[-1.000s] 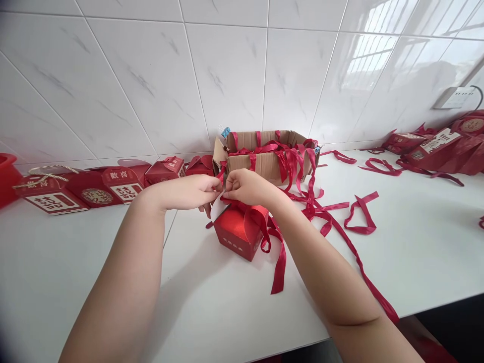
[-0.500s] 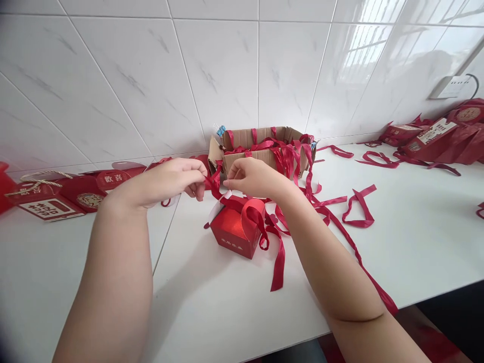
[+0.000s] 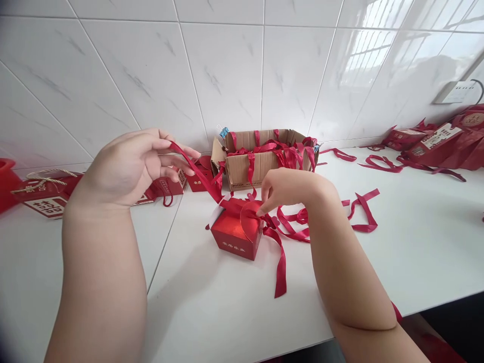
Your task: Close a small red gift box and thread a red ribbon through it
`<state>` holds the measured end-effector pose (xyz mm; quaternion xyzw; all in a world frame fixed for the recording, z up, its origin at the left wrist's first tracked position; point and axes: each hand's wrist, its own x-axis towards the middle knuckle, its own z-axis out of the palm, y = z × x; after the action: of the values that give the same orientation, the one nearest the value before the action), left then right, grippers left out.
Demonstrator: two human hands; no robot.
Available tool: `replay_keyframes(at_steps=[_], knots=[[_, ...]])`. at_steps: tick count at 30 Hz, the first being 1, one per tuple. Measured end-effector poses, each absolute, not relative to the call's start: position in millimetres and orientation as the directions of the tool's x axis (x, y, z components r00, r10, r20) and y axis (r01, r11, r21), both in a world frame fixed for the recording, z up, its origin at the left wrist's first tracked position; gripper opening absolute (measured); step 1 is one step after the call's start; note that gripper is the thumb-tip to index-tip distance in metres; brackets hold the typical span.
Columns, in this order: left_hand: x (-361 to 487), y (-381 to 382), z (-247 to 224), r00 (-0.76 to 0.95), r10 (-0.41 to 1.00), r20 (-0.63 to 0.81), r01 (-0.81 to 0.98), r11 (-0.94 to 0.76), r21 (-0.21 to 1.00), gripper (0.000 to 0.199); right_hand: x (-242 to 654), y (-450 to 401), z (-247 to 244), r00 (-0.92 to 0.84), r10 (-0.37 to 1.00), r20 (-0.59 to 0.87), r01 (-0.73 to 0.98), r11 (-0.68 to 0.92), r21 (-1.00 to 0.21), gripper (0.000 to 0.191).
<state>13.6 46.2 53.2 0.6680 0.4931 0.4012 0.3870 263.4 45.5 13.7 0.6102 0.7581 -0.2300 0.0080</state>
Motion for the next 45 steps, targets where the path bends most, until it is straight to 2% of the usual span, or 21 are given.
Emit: replay_keyframes(at_steps=[3,8,13,16,19,22,27,31,36,41,45], knots=[[11.1,47.6,51.5,0.2,0.945,0.258,0.179,-0.294,0.939,0.016,258.8,52.5,7.6,-0.337,0.847,-0.412,0.918,0.197,-0.345,0.048],[8.6,44.9,53.1,0.09,0.929,0.359,0.069,-0.366,0.928,0.015,245.6,60.8,-1.9,-0.365,0.816,-0.449,0.919,0.238,-0.316,0.049],[7.5,36.6,58.7,-0.025,0.859,0.512,0.011,-0.512,0.859,0.009,241.6,68.1,-10.8,-0.529,0.722,-0.445,0.831,0.337,-0.442,0.046],[6.2,31.0,62.3,-0.052,0.861,0.505,0.142,-0.494,0.857,0.012,236.9,69.9,-15.6,-0.529,0.715,-0.457,0.836,0.348,-0.424,0.037],[3.0,27.8,64.6,-0.103,0.909,0.404,0.355,-0.346,0.869,0.029,233.2,71.0,-19.3,-0.526,0.728,-0.439,0.838,0.356,-0.414,0.023],[-0.6,26.6,64.8,-0.157,0.903,0.4,0.418,-0.306,0.855,0.043,236.2,71.9,-18.8,-0.541,0.735,-0.409,0.82,0.354,-0.45,0.021],[-4.6,24.4,63.7,-0.197,0.807,0.557,0.362,-0.468,0.806,0.035,253.4,61.5,-2.3,-0.453,0.839,-0.301,0.847,0.299,-0.44,0.011],[-4.3,23.2,63.0,-0.234,0.792,0.564,0.302,-0.492,0.816,0.029,264.9,43.4,16.0,-0.398,0.904,-0.155,0.798,0.258,-0.544,0.016],[2.3,23.3,61.9,-0.178,0.727,0.663,0.0,-0.674,0.739,0.012,266.1,31.0,28.5,-0.488,0.873,-0.022,0.589,0.31,-0.746,0.012],[-1.4,23.8,62.4,-0.143,0.82,0.554,-0.024,-0.562,0.827,0.014,264.3,31.7,28.4,-0.494,0.855,0.157,0.331,0.351,-0.876,0.014],[-3.1,25.9,62.1,-0.11,0.818,0.565,-0.135,-0.575,0.807,0.012,266.7,37.9,23.0,-0.475,0.844,0.25,0.15,0.358,-0.922,0.018]])
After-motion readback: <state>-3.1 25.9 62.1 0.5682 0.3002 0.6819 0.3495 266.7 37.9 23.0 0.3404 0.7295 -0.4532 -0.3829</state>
